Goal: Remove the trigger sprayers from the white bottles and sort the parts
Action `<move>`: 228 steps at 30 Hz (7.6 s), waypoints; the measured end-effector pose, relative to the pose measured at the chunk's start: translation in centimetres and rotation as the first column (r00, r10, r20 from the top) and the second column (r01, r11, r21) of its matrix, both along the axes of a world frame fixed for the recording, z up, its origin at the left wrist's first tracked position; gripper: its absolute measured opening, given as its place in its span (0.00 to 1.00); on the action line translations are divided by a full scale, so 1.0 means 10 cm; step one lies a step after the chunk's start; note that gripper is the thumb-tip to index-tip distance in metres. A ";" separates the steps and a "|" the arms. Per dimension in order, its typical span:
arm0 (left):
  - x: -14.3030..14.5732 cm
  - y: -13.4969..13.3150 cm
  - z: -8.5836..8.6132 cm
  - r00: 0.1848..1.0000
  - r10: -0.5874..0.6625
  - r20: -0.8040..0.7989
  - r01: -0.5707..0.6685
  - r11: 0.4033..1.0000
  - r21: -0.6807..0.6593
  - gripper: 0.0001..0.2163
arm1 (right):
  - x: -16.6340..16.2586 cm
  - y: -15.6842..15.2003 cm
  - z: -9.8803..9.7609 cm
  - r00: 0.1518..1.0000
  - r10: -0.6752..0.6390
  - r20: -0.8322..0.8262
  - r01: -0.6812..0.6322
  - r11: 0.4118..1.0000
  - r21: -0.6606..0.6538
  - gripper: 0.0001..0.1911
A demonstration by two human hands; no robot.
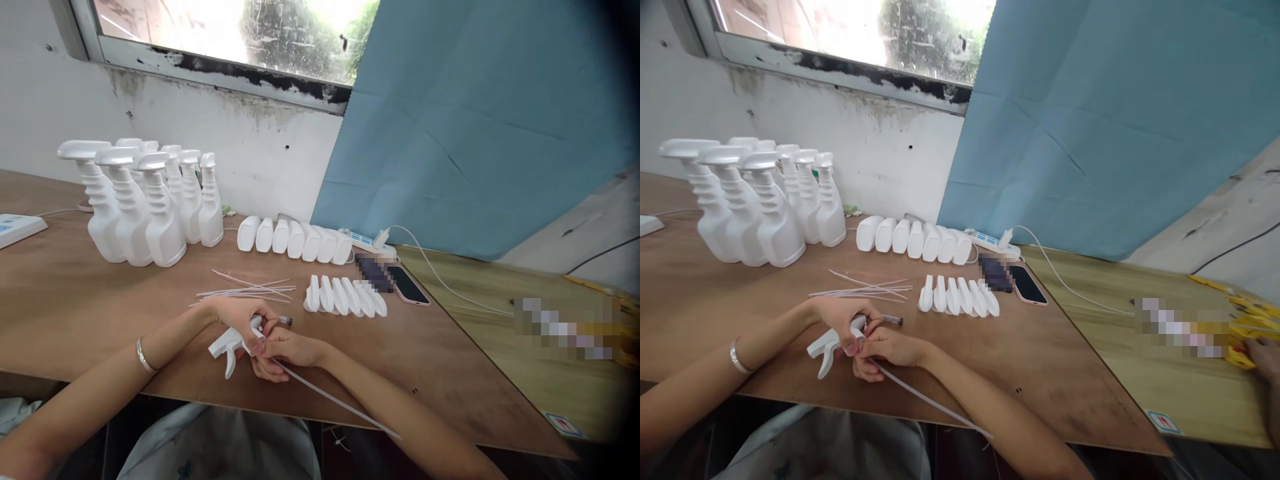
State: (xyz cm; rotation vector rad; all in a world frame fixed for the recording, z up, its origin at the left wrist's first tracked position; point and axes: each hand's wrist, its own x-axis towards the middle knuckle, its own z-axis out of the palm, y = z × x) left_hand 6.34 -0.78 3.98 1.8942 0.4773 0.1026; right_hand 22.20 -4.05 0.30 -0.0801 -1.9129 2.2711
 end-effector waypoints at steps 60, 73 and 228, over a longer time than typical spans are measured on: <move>-0.37 0.27 -0.10 0.493 0.795 0.353 -0.599 0.604 -0.526 0.20 | 0.19 -0.13 -0.04 0.321 -0.604 -0.729 0.845 -0.165 0.509 0.10; -0.18 0.17 -0.25 0.581 0.736 0.348 -0.591 0.675 -0.442 0.20 | 0.12 -0.16 0.01 0.526 -0.437 -0.730 0.764 -0.136 0.631 0.20; 0.74 -0.84 0.45 0.984 -0.177 -0.019 -0.006 -0.136 0.991 0.15 | 0.84 -1.01 0.04 0.319 -0.472 -0.822 0.323 -0.761 0.562 0.26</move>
